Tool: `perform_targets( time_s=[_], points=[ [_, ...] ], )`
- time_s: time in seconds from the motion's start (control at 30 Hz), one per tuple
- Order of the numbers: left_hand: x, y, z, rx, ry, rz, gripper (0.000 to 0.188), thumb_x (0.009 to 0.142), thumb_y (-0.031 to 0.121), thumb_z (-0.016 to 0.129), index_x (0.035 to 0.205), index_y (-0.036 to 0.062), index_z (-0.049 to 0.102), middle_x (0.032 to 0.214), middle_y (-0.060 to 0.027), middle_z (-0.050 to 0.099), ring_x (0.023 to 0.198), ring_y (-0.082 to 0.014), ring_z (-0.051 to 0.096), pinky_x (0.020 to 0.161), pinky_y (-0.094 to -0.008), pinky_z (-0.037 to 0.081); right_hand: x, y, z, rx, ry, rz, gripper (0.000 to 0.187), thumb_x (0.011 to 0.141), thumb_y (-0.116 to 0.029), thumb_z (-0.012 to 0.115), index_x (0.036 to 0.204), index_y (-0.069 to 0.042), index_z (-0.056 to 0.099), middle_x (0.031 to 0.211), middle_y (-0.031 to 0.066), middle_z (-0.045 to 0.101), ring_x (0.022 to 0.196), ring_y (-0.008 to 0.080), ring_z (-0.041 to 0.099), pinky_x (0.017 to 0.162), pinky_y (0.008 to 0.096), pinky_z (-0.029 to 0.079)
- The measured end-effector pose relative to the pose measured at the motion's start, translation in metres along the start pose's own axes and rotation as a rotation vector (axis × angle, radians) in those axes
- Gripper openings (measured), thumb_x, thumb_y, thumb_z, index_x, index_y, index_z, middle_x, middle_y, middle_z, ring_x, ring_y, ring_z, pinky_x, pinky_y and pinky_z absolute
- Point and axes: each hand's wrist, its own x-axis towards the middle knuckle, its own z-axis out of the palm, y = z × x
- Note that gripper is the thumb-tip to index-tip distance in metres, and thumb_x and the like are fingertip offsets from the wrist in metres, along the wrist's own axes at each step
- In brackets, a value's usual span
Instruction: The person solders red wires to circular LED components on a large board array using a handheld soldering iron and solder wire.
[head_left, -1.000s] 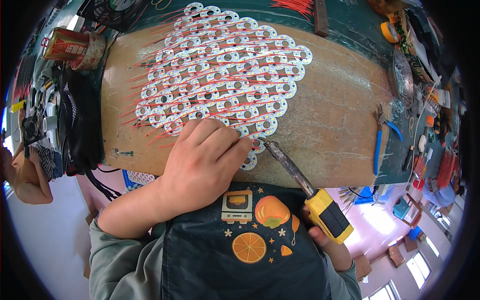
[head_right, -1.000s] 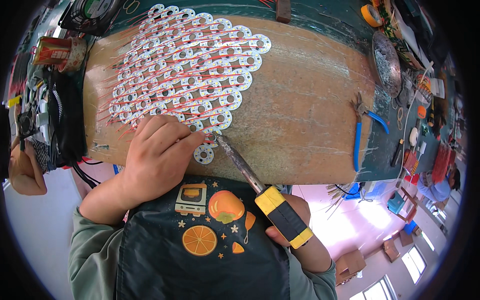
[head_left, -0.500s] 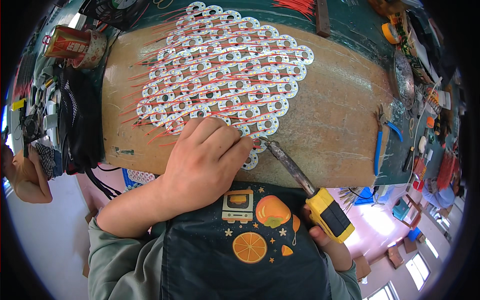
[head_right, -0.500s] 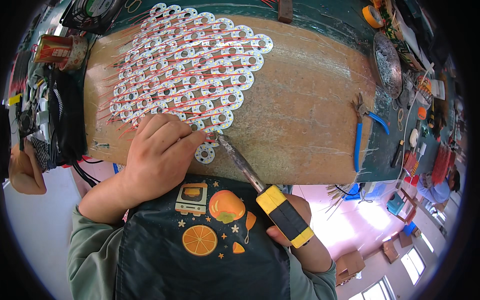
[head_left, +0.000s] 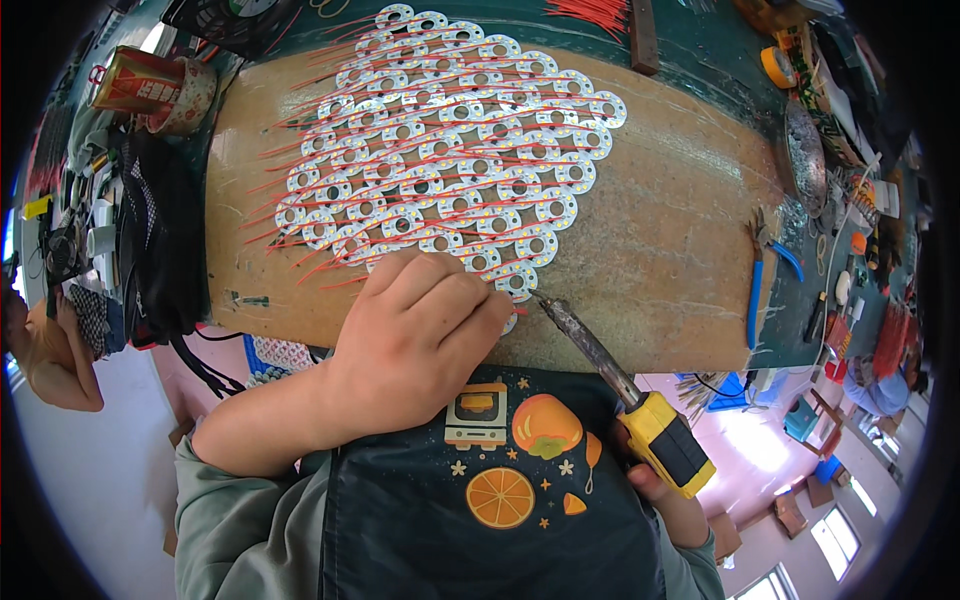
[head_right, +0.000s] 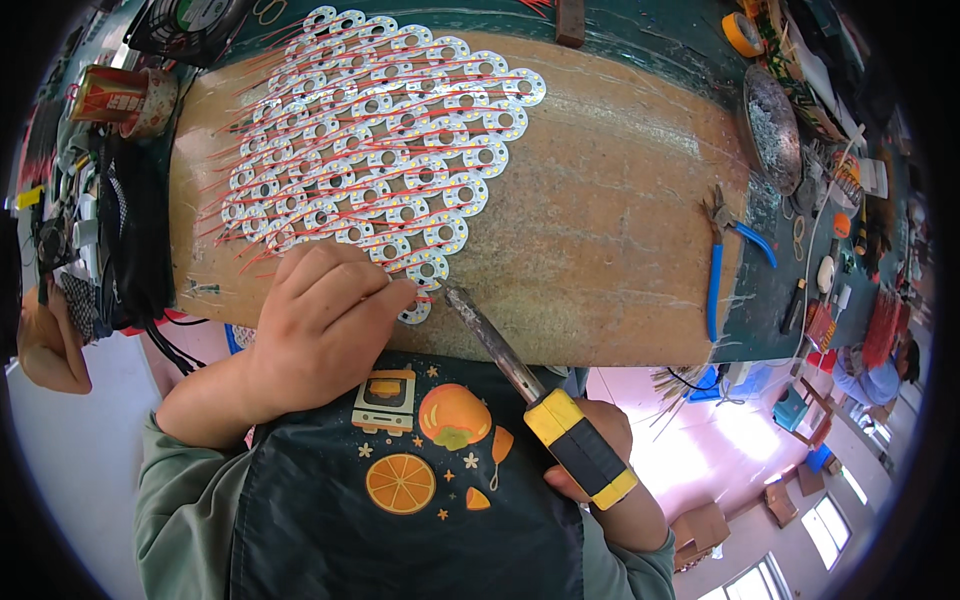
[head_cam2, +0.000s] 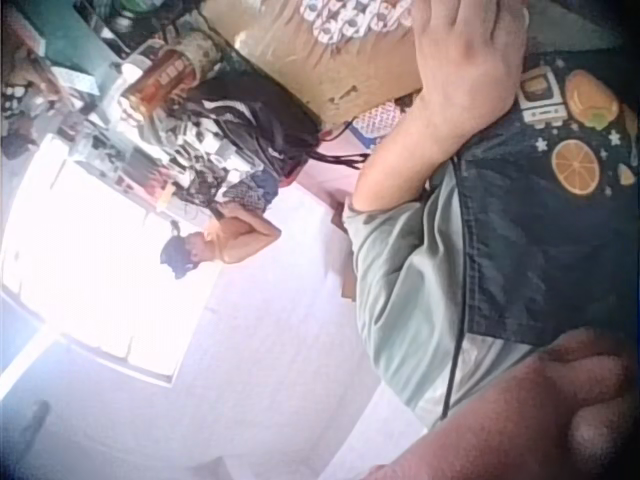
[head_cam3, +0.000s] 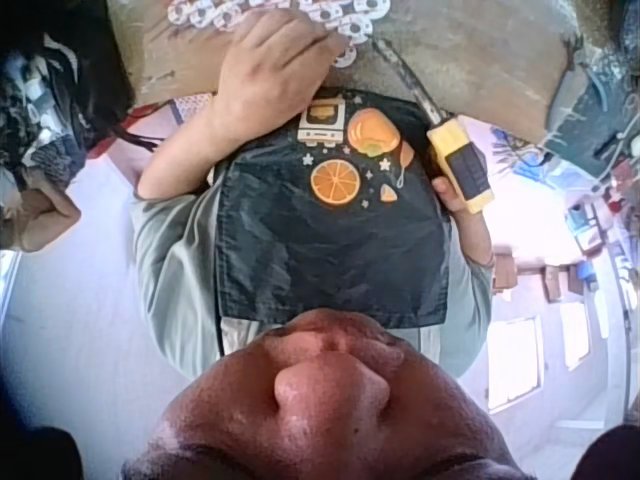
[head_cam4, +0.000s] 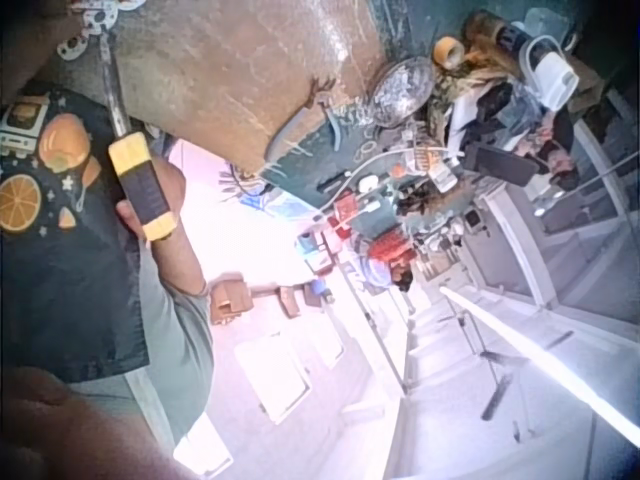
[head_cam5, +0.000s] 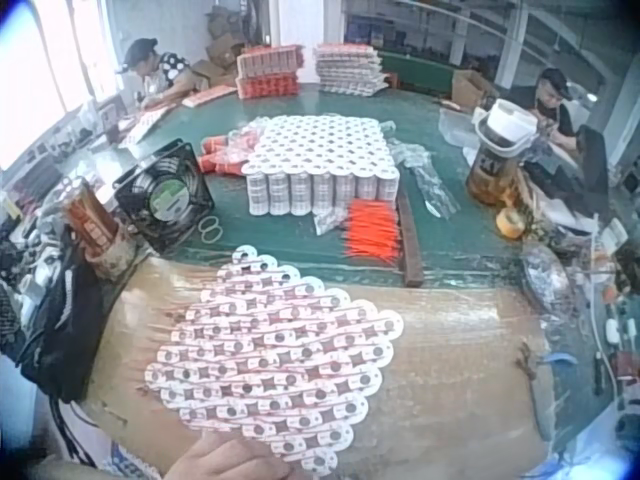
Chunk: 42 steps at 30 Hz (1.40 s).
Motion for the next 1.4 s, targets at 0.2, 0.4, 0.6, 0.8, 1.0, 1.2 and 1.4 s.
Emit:
perform_targets(
  time_s=[0.2,0.4,0.6,0.8,1.0,1.2,1.4],
  points=[
    [-0.004,-0.002,0.002,-0.040,-0.038,-0.015,0.029,0.067,0.006,0.068,0.096,0.0045,0.071,0.086,-0.0029,0.060,0.082,-0.0216,0.060,0.075,-0.0341,0.046,0.001,-0.003,0.008,-0.014,0.063,-0.049,0.057,0.080,-0.054,0.071,0.104,-0.003,0.067,0.085,0.0131,0.067,0.070,0.0351,0.066,0.062,0.0387,0.051],
    [-0.004,-0.001,0.006,-0.032,-0.049,-0.018,0.028,0.067,0.005,0.068,0.095,0.0045,0.070,0.086,-0.0031,0.059,0.083,-0.0218,0.060,0.075,-0.0340,0.047,0.003,0.012,0.012,0.004,0.113,-0.187,0.057,0.080,-0.051,0.071,0.108,-0.002,0.068,0.091,0.0146,0.069,0.077,0.0354,0.068,0.068,0.0385,0.053],
    [-0.003,0.001,0.005,-0.021,-0.049,-0.027,0.029,0.066,0.003,0.068,0.095,0.0050,0.070,0.085,-0.0027,0.058,0.084,-0.0215,0.060,0.075,-0.0343,0.046,0.002,0.011,0.012,-0.034,0.110,-0.173,0.055,0.082,-0.051,0.070,0.108,-0.003,0.068,0.093,0.0143,0.070,0.078,0.0346,0.069,0.068,0.0389,0.054],
    [-0.003,0.001,0.007,-0.017,-0.055,-0.033,0.029,0.066,0.002,0.069,0.095,0.0051,0.070,0.086,-0.0023,0.058,0.084,-0.0213,0.060,0.074,-0.0345,0.045,0.005,0.014,0.014,0.012,0.127,-0.215,0.054,0.083,-0.050,0.072,0.107,-0.002,0.068,0.092,0.0144,0.070,0.079,0.0338,0.069,0.069,0.0383,0.054],
    [-0.003,0.000,0.006,-0.023,-0.043,-0.028,0.030,0.066,0.001,0.069,0.095,0.0045,0.070,0.085,-0.0026,0.058,0.083,-0.0214,0.060,0.073,-0.0345,0.045,0.002,0.010,0.009,0.053,0.050,-0.128,0.055,0.081,-0.049,0.074,0.107,-0.001,0.067,0.092,0.0143,0.069,0.078,0.0338,0.069,0.068,0.0370,0.053],
    [-0.003,0.000,0.005,-0.041,-0.034,-0.033,0.031,0.065,0.000,0.069,0.096,0.0038,0.070,0.085,-0.0032,0.058,0.083,-0.0218,0.060,0.073,-0.0347,0.046,-0.001,0.007,0.011,0.094,0.087,-0.084,0.056,0.079,-0.049,0.075,0.106,-0.001,0.066,0.088,0.0134,0.067,0.074,0.0330,0.067,0.066,0.0364,0.052],
    [-0.004,0.004,-0.002,-0.026,-0.030,-0.053,0.034,0.065,0.001,0.071,0.099,0.0036,0.071,0.090,-0.0050,0.058,0.086,-0.0227,0.060,0.074,-0.0348,0.047,-0.002,0.013,0.007,0.063,0.045,-0.070,0.057,0.078,-0.050,0.076,0.106,-0.002,0.067,0.086,0.0127,0.067,0.071,0.0325,0.066,0.064,0.0367,0.051]
  ],
)
